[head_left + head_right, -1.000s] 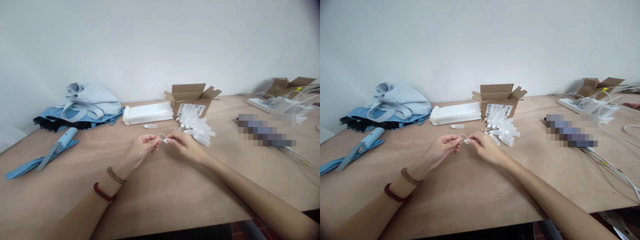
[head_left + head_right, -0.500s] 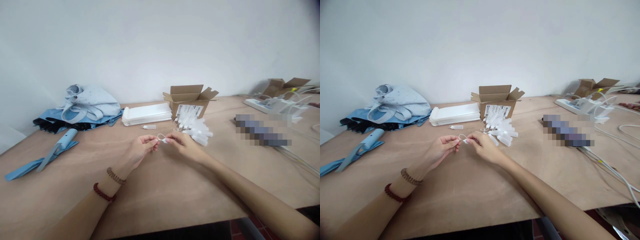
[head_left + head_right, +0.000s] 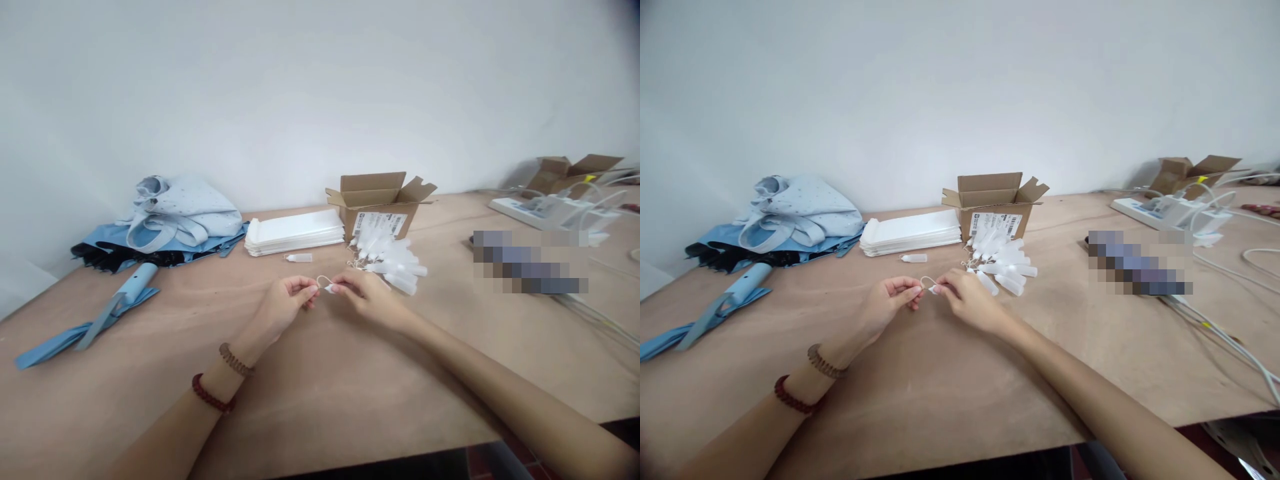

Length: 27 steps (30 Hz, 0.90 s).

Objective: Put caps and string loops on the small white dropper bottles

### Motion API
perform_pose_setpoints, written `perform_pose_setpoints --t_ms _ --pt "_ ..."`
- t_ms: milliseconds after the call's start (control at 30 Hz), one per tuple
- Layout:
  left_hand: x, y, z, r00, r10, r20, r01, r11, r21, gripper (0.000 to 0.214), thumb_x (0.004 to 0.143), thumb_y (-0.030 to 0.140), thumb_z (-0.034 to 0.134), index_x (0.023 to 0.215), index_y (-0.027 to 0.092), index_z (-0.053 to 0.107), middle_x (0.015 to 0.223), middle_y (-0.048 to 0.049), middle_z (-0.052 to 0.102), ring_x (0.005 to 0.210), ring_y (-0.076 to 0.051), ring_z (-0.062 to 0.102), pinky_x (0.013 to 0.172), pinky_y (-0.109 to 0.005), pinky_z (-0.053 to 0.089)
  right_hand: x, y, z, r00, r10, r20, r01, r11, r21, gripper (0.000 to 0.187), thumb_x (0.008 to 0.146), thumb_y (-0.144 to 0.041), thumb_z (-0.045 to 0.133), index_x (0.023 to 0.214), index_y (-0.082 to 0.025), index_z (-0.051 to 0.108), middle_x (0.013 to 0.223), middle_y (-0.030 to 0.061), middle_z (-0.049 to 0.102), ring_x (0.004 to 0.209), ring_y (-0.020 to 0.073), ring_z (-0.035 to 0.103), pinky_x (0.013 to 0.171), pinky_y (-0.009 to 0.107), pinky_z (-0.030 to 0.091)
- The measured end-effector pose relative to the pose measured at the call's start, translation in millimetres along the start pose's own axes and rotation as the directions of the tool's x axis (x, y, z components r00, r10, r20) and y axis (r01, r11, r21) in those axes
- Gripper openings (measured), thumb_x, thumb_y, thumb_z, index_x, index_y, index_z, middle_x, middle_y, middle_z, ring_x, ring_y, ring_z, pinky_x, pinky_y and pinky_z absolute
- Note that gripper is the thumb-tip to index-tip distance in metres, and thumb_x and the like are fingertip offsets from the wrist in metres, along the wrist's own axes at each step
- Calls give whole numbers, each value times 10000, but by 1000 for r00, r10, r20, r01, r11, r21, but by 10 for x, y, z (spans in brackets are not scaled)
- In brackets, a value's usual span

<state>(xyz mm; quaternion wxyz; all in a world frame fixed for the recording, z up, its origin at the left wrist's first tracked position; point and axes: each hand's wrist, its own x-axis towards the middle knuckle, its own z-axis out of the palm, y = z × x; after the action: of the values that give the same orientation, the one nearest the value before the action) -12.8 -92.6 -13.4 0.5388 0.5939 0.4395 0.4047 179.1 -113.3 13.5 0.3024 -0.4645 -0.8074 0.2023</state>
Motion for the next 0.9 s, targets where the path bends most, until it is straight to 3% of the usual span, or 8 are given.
perform_pose_setpoints --t_ms 233,667,900 --pt "-1 -35 66 1000 14 -24 -11 992 123 155 711 296 625 735 143 627 691 -5 612 557 -103 532 578 -250 457 -14 54 101 999 -38 -1 37 995 -92 162 894 -150 481 850 -117 634 810 68 623 738 148 550 680 251 389" --pt "-19 -78 100 999 42 -17 -38 978 205 140 731 284 585 735 151 628 663 -10 613 590 -127 541 566 -248 451 -45 93 203 998 -52 -25 49 994 -93 172 905 -162 468 856 -116 626 809 77 610 753 162 557 693 264 407" --pt "17 -4 -63 998 -11 67 6 997 76 258 756 367 614 835 131 684 783 -61 661 643 -131 559 601 -260 479 -26 56 126 999 -35 -42 32 997 -74 171 909 -179 468 858 -139 627 800 59 619 746 154 553 686 262 398"
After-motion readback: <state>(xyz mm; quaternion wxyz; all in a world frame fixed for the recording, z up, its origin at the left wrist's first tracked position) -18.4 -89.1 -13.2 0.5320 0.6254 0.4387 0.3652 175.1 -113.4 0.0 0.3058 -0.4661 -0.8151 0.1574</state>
